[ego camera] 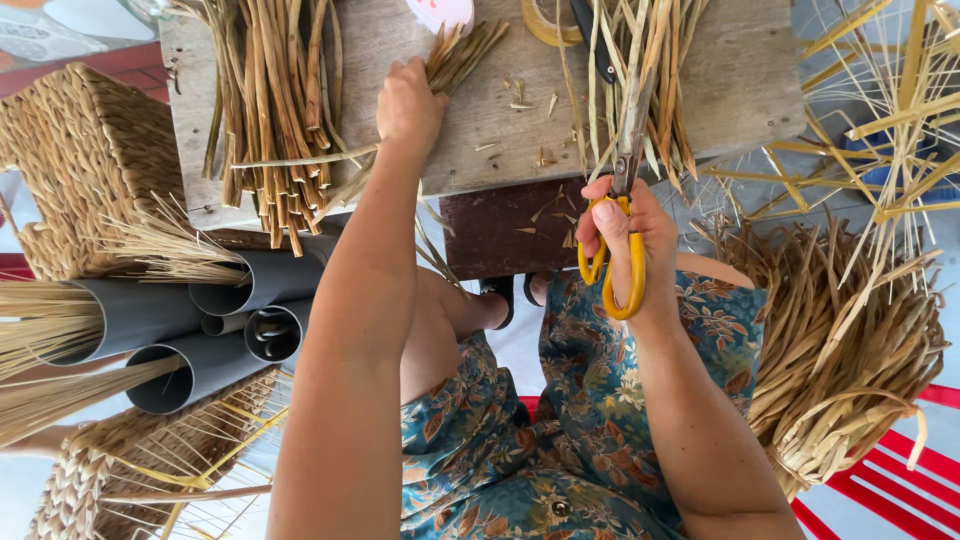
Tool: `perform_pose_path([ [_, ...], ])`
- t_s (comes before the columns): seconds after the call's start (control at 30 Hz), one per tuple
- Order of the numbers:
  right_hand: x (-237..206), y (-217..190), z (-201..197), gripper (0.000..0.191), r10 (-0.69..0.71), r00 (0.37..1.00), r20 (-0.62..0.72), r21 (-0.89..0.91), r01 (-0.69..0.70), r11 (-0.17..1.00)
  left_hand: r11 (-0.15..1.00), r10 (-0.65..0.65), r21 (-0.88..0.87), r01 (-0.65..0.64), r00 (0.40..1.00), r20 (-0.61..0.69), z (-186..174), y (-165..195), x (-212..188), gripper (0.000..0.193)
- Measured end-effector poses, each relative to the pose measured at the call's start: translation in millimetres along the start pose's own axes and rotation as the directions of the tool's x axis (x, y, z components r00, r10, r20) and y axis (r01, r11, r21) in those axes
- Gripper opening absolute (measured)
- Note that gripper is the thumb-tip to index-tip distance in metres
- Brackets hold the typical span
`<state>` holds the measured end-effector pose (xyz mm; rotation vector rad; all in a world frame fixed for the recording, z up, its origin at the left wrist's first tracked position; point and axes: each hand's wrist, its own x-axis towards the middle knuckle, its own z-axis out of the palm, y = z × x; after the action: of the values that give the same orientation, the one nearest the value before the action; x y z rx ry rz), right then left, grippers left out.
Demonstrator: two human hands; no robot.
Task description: The person sits on a chair and trims the ends of dried plant strips with yellow-handled scissors, cutting off thin edge pieces one bundle at a time. They gather the trimmed strips into a bundle, tie it together, and set the finished bundle on a red plastic chair.
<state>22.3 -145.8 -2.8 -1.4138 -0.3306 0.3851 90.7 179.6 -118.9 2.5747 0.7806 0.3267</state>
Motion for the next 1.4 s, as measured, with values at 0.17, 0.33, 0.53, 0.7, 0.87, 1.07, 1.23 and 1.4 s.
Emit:
perform_pose_path([
  [0.17,2,0,-2,0.026,0.015,1.000,-0.006,0.033,-0.015,0.999,0.998,0.012,0.062,-0.012,1.000,0.000,-3,5,-2,0.025],
  [0.33,-2,-1,-5,0.024,0.013,0.999,-0.030,0.008,-0.013,1.000,0.996,0.013,-0.090,-0.029,0.983,-0.181,-31,11,-9,0.015],
  [0.53,5,-4,-12,0.028,-0.110,0.987,-0.118,0.045,0.116,0.992,0.727,0.141,-0.687,-0.016,0.982,0.126,-83,65,-66,0.018],
  [0.7,6,-7,-34,0.040,-0.242,0.946,-0.214,0.172,0.281,0.944,0.501,0.422,-0.861,0.083,0.846,0.327,-99,109,-145,0.019],
  [0.87,14,2,-40,0.048,-0.224,0.926,-0.303,0.311,0.318,0.895,0.467,0.541,-0.872,0.150,0.731,0.415,-98,125,-169,0.018],
  [1.07,7,6,-28,0.045,-0.158,0.950,-0.270,0.226,0.222,0.948,0.305,0.398,-0.896,0.323,0.812,0.428,-79,143,-175,0.022],
  [1.23,6,-3,-35,0.048,-0.163,0.942,-0.294,0.156,0.216,0.964,0.363,0.591,-0.928,0.087,0.748,0.302,-76,139,-169,0.010],
  [1.4,10,-5,-44,0.045,-0.167,0.926,-0.339,0.142,0.226,0.964,0.411,0.574,-0.902,0.131,0.732,0.367,-80,140,-170,0.012],
])
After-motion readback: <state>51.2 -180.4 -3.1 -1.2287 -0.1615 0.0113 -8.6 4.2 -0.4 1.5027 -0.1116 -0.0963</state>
